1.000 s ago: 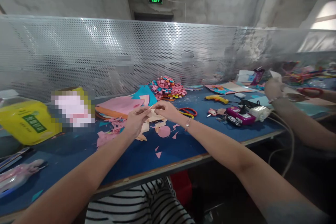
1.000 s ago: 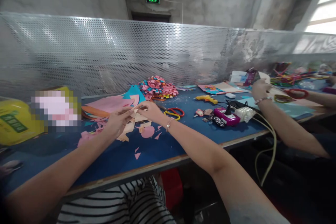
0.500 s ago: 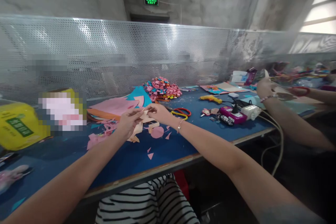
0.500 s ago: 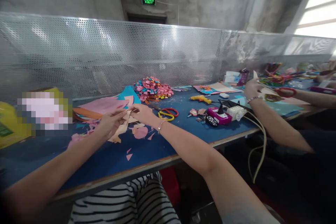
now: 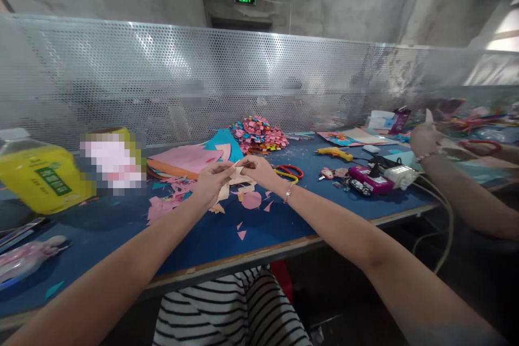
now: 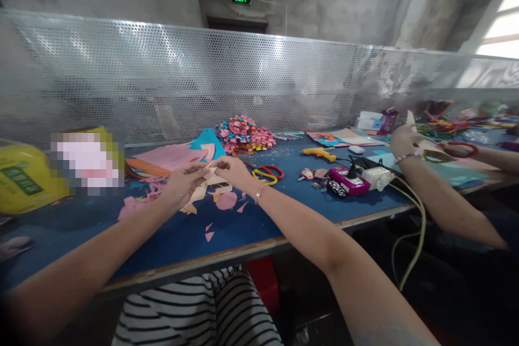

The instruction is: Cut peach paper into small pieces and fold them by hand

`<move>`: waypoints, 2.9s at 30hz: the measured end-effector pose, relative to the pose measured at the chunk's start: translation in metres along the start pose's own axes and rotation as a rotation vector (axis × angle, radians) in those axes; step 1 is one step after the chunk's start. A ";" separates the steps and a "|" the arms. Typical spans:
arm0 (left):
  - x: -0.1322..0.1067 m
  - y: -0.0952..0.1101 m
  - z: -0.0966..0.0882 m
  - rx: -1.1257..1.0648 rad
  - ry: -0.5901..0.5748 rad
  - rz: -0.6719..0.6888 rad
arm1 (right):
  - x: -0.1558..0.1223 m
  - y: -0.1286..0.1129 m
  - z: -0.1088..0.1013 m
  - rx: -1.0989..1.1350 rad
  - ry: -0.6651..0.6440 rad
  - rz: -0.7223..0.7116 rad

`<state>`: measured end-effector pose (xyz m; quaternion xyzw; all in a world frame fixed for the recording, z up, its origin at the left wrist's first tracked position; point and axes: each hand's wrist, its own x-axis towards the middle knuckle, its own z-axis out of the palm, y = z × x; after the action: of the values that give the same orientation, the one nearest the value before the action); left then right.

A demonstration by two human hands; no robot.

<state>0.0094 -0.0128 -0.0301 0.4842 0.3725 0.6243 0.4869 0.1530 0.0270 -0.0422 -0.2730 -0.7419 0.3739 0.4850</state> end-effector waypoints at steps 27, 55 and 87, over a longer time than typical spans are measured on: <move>0.020 0.000 0.004 0.169 -0.043 0.075 | 0.016 -0.004 -0.010 0.153 0.111 0.151; 0.004 0.003 0.008 -0.073 -0.118 -0.184 | -0.002 0.005 -0.018 -0.063 0.028 -0.071; 0.010 -0.005 0.004 -0.066 -0.126 -0.011 | 0.002 0.008 -0.022 0.096 -0.055 -0.019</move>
<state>0.0140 -0.0022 -0.0309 0.5041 0.3230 0.6018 0.5286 0.1731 0.0392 -0.0424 -0.2319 -0.7387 0.4117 0.4807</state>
